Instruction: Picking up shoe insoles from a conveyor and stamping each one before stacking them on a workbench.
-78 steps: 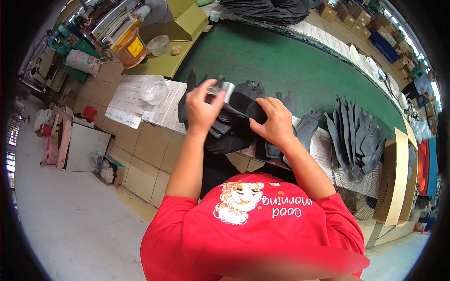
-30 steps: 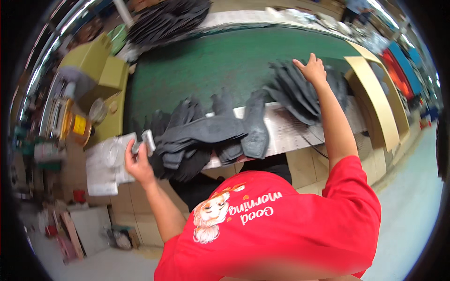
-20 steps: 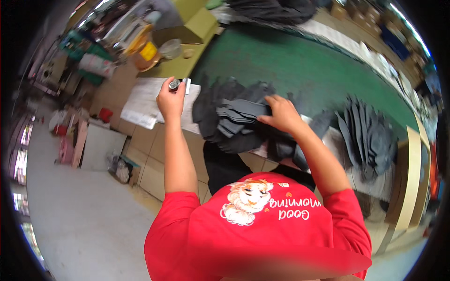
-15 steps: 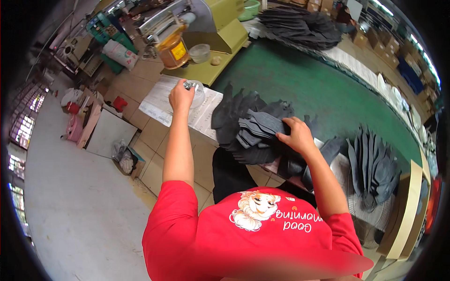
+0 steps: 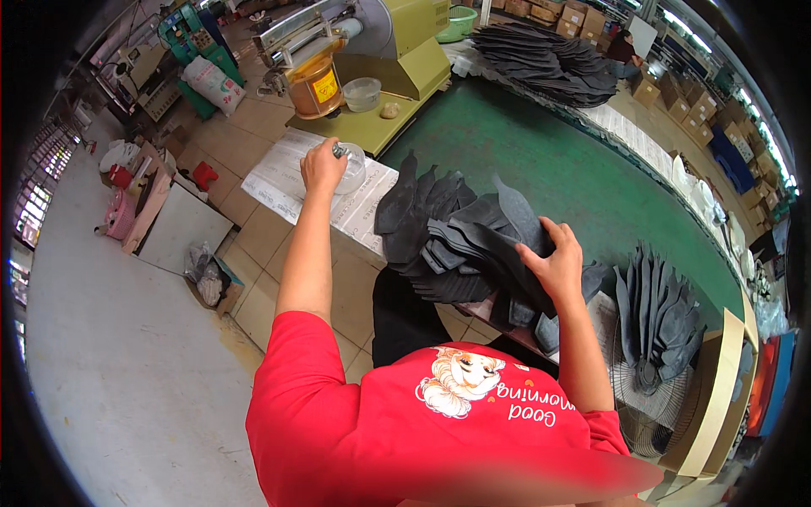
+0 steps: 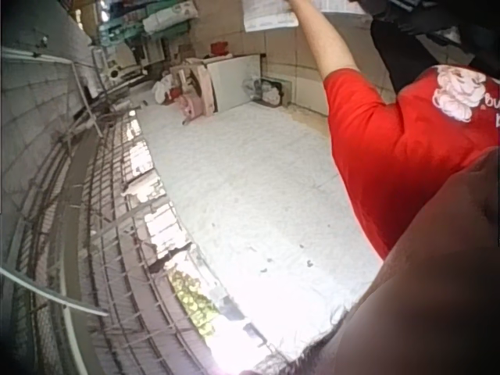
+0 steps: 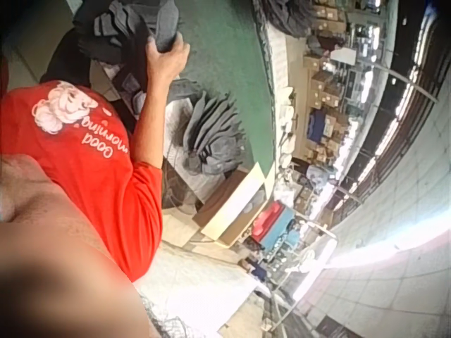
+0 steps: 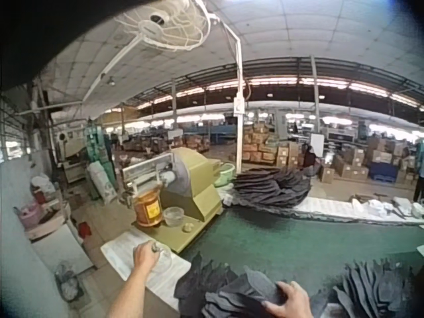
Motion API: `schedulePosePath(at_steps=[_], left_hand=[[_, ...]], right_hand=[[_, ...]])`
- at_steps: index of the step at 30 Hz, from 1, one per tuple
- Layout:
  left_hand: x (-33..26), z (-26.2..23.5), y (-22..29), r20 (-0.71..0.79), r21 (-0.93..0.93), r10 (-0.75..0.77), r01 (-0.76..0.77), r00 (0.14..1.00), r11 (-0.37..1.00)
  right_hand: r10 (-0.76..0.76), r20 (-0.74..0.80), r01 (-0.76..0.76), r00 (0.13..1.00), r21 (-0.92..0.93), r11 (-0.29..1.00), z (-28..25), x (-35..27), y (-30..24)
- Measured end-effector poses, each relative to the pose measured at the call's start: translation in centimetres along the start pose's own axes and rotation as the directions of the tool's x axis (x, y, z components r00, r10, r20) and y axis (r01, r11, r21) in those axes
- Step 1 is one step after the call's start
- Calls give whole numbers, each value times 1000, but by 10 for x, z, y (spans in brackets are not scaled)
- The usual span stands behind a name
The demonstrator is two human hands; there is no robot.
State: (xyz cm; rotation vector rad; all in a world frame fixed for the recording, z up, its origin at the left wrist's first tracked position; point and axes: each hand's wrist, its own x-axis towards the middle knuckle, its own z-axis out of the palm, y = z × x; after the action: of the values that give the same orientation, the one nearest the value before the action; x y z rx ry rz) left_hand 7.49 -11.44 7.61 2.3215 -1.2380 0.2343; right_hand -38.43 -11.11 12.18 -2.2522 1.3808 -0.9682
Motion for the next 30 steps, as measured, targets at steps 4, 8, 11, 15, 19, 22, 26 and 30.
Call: schedulePosePath(at_steps=[4, 8, 11, 15, 19, 22, 26, 30], left_hand=[[-7, -8, 7, 126, -55, 33, -26, 991, 998], [-6, -9, 8, 175, -164, 12, 17, 984, 986], [-6, 1, 1, 191, -286, 48, 9, 980, 958], [-38, 13, 36, 194, -783, -48, 184, 980, 594], [-109, -5, 133, 137, -973, 81, 119, 987, 198], [-148, -11, 179, 36, -944, 196, -31, 980, 328], [-152, -6, 191, -168, -754, 302, -320, 938, 573], [-126, -5, 176, -202, -689, 187, -275, 961, 671]], right_hand=[[17, 83, -7, 996, -115, 993, 12, -2, -2], [-29, 85, 41, 996, -140, 989, 19, -3, -7], [-38, 84, 51, 996, -157, 986, 23, 0, -13], [-69, 60, 78, 996, -172, 982, 34, 6, -12], [-59, 74, 71, 996, -176, 982, 36, 9, -12], [-44, 87, 59, 995, -187, 981, 33, 9, -17], [-61, 28, 65, 998, -174, 983, 27, 7, -18], [-81, -21, 76, 996, -167, 983, 18, 1, -12]])
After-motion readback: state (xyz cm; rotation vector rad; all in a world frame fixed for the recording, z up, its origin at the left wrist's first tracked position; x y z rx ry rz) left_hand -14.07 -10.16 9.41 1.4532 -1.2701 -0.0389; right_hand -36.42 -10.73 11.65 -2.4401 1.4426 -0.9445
